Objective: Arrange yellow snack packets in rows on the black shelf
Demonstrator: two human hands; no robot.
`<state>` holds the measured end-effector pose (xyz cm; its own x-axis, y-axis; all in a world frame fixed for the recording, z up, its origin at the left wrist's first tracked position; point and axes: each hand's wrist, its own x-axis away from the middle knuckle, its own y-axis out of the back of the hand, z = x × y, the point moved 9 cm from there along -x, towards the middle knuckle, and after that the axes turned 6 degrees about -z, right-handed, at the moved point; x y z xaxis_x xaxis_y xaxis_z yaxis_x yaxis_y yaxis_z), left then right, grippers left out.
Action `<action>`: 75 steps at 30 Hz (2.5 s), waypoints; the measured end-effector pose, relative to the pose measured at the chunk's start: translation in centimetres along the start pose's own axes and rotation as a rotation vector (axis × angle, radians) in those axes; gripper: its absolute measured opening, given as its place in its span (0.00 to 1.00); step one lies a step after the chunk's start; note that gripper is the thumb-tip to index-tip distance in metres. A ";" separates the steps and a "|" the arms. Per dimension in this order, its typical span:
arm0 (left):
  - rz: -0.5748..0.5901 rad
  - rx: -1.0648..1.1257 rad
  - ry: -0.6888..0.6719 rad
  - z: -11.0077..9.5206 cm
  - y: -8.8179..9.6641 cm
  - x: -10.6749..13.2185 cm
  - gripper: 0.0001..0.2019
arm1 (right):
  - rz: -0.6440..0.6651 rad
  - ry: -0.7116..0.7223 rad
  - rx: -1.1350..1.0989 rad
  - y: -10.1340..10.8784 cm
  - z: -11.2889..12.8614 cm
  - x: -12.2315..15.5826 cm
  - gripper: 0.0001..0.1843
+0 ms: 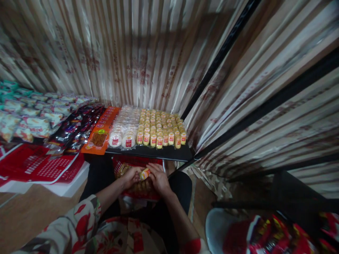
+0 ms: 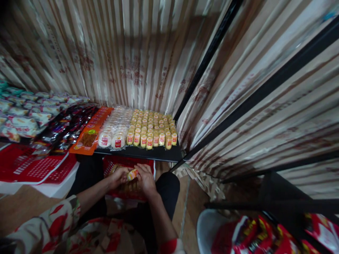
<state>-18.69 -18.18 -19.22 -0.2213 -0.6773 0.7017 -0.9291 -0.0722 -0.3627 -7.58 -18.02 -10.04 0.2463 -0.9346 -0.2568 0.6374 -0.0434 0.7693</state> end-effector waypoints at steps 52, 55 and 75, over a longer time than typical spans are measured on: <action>-0.071 -0.046 -0.482 -9.7 -13.3 -1.4 0.08 | -0.605 -0.508 -0.032 8.7 -10.2 -4.4 0.27; -0.062 -0.073 -0.497 -9.8 -13.3 -1.5 0.09 | -0.606 -0.516 0.007 8.4 -10.2 -5.1 0.27; -0.071 -0.306 -0.648 -10.3 -12.3 -2.3 0.16 | -0.674 -0.462 -0.034 7.2 -10.6 -5.9 0.16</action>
<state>-9.76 -8.17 -10.08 -0.0247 -0.9838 0.1776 -0.9971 0.0115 -0.0748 3.27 -9.06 -9.14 -0.5192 -0.7631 -0.3849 0.5649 -0.6443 0.5155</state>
